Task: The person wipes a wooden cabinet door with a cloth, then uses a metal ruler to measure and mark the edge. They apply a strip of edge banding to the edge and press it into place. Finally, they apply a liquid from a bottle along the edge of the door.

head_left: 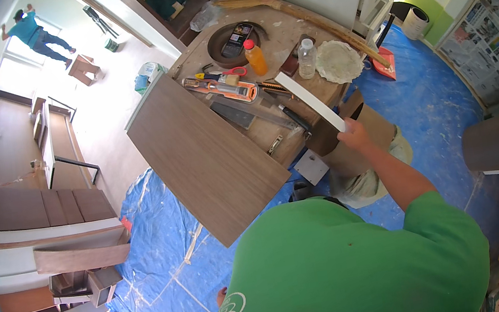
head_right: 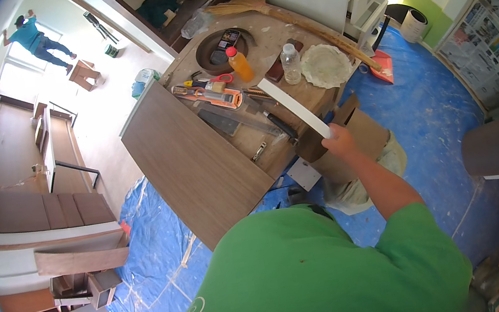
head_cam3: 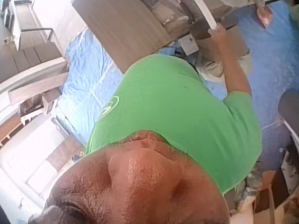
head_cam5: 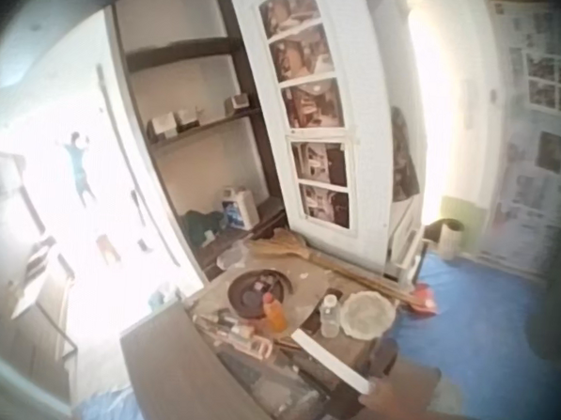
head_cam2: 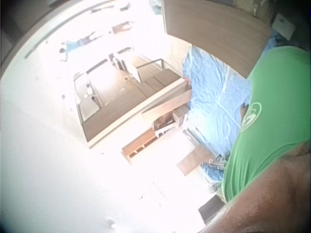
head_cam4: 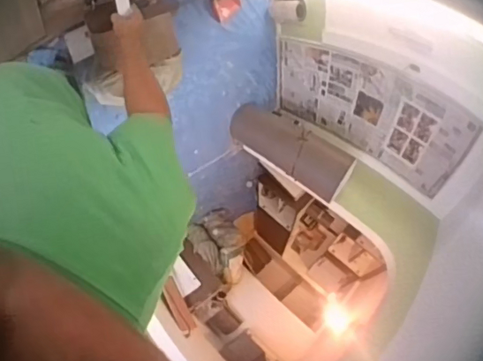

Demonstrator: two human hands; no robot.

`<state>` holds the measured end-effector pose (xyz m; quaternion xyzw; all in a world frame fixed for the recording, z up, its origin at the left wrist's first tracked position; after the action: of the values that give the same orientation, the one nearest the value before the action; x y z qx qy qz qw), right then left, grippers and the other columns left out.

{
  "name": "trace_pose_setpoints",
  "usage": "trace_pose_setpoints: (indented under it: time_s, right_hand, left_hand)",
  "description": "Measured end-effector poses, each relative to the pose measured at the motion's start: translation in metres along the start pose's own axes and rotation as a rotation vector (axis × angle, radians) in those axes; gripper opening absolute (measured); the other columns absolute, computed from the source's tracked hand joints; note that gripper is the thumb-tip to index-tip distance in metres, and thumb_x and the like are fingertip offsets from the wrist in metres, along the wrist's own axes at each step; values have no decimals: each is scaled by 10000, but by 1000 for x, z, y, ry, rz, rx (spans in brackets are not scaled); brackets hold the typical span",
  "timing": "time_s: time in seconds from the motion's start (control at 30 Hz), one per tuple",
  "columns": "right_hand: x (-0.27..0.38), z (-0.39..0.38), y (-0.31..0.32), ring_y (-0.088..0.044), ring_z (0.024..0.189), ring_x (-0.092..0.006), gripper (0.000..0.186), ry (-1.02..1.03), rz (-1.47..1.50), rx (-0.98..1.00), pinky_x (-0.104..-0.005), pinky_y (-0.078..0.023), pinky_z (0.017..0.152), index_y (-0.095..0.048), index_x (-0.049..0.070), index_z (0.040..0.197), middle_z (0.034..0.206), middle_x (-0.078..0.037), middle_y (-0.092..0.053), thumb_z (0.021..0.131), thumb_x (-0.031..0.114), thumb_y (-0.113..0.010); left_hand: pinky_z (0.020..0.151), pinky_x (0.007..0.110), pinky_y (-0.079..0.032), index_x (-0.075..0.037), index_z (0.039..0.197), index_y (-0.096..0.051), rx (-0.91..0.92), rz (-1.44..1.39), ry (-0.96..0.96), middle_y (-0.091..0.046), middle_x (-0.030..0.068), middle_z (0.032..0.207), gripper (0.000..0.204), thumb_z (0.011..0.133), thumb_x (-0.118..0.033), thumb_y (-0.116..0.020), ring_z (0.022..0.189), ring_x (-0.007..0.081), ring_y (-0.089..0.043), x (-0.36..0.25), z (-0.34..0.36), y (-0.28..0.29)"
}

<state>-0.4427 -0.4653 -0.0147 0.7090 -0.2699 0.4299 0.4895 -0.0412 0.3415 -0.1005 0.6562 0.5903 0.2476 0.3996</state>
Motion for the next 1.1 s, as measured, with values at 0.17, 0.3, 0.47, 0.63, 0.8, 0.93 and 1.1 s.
trace_pose_setpoints:
  time_s: [0.17, 0.3, 0.47, 0.63, 0.8, 0.93, 1.1]
  right_hand:
    - [-39, -25, 13, -713, 925, -264, 621, 42, -2, 55, -397, -554, 858, -677, 29, 1291, 1003, -157, -743, 731, 277, -780]
    - [-9, -49, 12, -715, 995, -270, 674, -71, -37, 58, -391, -547, 921, -644, 23, 1366, 1086, -166, -738, 751, 261, -786]
    - [39, -13, 25, -707, 1056, -280, 665, 121, 199, -219, -395, -536, 944, -599, 26, 1399, 1148, -175, -725, 784, 210, -772]
    - [96, 79, 63, -703, 1083, -383, 559, 121, -5, -479, -438, -537, 923, -632, 37, 1311, 1150, -235, -720, 798, 231, -737]
    - [80, 194, 111, -700, 1092, -421, 532, -22, -359, -360, -482, -544, 950, -704, 59, 1263, 1119, -245, -742, 786, 293, -716]
    - [73, 248, 116, -687, 1164, -397, 500, -69, -559, -231, -474, -544, 991, -720, 75, 1254, 1220, -235, -719, 799, 280, -688]
    - [71, 275, 88, -651, 1254, -375, 524, -139, -693, -181, -493, -525, 1039, -696, 165, 1349, 1365, -188, -674, 839, 280, -658]
  left_hand:
    - [791, 378, -592, 1, 1415, -589, 79, 16, 41, -766, 153, 992, 569, 908, -206, -746, 899, 261, -756, 1, -25, -39]
    - [780, 372, -592, 2, 1408, -594, 83, -10, 55, -764, 155, 1004, 561, 913, -211, -748, 902, 258, -757, 4, -27, -41]
    - [766, 365, -593, 4, 1400, -600, 66, -73, -5, -761, 158, 1019, 550, 918, -217, -751, 906, 255, -759, -13, 3, -29]
    - [727, 346, -590, 20, 1388, -599, 147, -570, 199, -747, 172, 1072, 528, 936, -211, -744, 864, 244, -755, -14, 12, -5]
    - [708, 354, -591, 59, 1375, -590, 83, -603, 53, -728, 202, 1103, 516, 940, -181, -731, 810, 243, -740, -89, -8, 46]
    - [700, 358, -597, 69, 1348, -609, 80, -468, 37, -736, 213, 1084, 500, 935, -186, -729, 802, 246, -748, -92, -28, 54]
    - [727, 360, -614, 58, 1322, -638, 81, -366, 184, -756, 225, 1092, 519, 913, -236, -759, 831, 256, -774, -8, -51, 22]
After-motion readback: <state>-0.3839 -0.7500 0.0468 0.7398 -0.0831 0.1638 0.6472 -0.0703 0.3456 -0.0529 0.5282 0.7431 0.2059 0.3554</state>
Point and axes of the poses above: each hand's wrist, its own z-axis towards the middle knuckle, its own y-axis out of the back of the hand, x = y × z, the point moved 8 cm from there along z, towards the middle knuckle
